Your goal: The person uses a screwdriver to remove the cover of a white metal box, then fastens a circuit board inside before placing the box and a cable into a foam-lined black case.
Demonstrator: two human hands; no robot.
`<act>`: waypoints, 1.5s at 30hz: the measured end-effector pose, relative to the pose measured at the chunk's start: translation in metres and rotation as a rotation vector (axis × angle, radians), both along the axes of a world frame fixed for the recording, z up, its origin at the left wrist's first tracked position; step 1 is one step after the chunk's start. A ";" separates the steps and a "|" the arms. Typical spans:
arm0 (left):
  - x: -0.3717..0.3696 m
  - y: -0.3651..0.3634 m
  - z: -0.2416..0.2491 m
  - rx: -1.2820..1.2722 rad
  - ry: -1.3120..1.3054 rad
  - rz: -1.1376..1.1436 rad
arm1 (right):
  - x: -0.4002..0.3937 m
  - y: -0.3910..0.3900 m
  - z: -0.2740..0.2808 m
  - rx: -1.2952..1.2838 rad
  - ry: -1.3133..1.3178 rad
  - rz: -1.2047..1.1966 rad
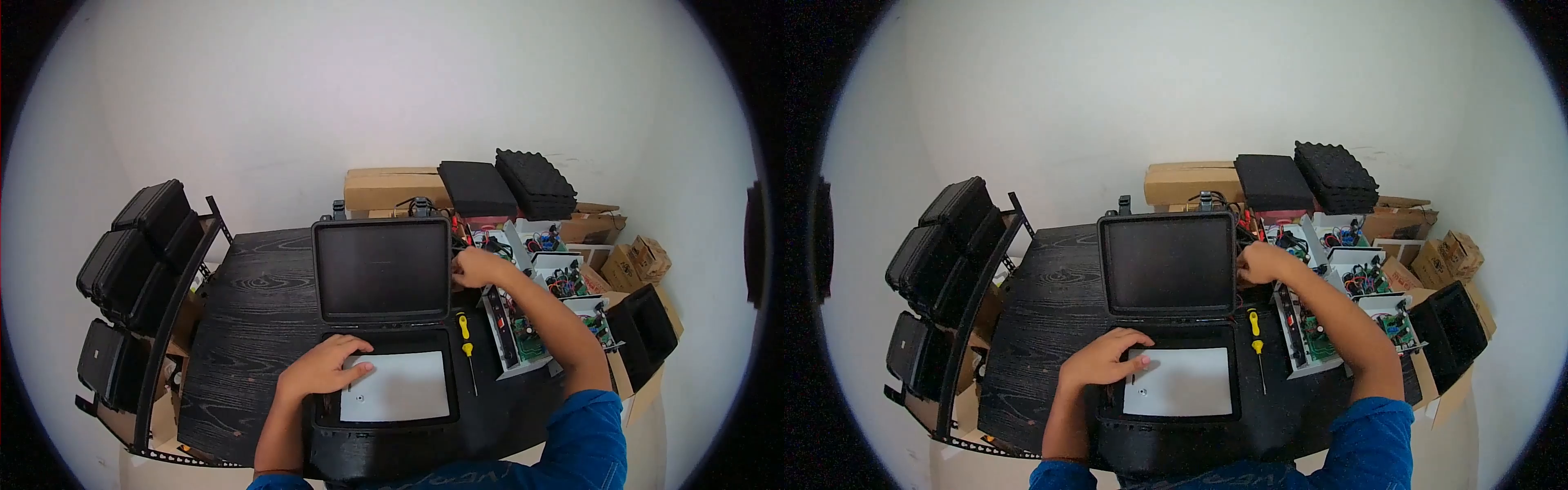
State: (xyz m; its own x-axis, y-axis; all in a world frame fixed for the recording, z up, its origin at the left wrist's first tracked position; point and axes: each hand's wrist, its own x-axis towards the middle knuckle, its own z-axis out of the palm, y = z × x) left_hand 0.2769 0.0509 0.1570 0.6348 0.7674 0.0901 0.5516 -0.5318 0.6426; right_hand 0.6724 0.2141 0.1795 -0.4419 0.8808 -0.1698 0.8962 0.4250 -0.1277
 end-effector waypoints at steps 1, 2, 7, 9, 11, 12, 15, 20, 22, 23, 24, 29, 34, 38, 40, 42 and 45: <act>-0.006 0.002 -0.001 -0.004 0.029 0.008 | 0.002 -0.001 0.009 0.024 0.012 -0.018; -0.010 0.004 -0.002 -0.009 0.058 0.016 | 0.004 0.000 0.020 0.068 0.052 -0.041; -0.018 -0.008 0.014 -0.079 0.440 0.308 | 0.007 0.000 0.067 0.512 0.212 -0.128; -0.019 -0.012 0.011 -0.107 0.563 0.349 | 0.010 0.020 0.060 0.638 0.228 -0.100; -0.017 -0.014 0.008 -0.144 0.646 0.345 | 0.011 0.042 0.041 0.721 0.268 -0.065; -0.013 -0.016 0.014 -0.210 0.668 0.371 | 0.011 0.052 0.030 0.740 0.300 -0.042; 0.000 -0.023 0.029 -0.313 0.727 0.436 | 0.009 0.064 0.015 0.524 0.319 0.011; 0.001 -0.032 0.016 -0.133 0.755 0.483 | 0.018 0.066 0.010 0.226 0.438 0.016; 0.002 -0.033 0.022 -0.169 0.731 0.450 | 0.022 0.066 0.020 0.382 0.521 -0.036; 0.002 -0.033 0.025 -0.188 0.719 0.434 | 0.022 0.063 0.026 0.460 0.562 -0.062; 0.001 -0.032 0.020 -0.184 0.711 0.414 | 0.014 0.051 0.039 0.556 0.678 -0.122; -0.010 -0.023 0.016 -0.203 0.598 0.322 | -0.062 -0.006 0.076 0.896 1.058 -0.002; -0.036 -0.012 0.003 0.056 0.395 0.416 | -0.160 -0.106 0.050 0.332 0.769 0.573; -0.038 -0.009 0.016 0.072 0.330 0.527 | -0.212 -0.139 -0.038 0.225 0.438 0.929; -0.039 -0.008 0.017 0.026 0.301 0.501 | -0.226 -0.153 -0.059 0.282 0.412 0.990; -0.040 -0.006 0.015 0.002 0.261 0.465 | -0.234 -0.160 -0.074 0.324 0.378 1.034; -0.040 -0.004 0.011 -0.006 0.202 0.407 | -0.238 -0.163 -0.086 0.370 0.326 1.051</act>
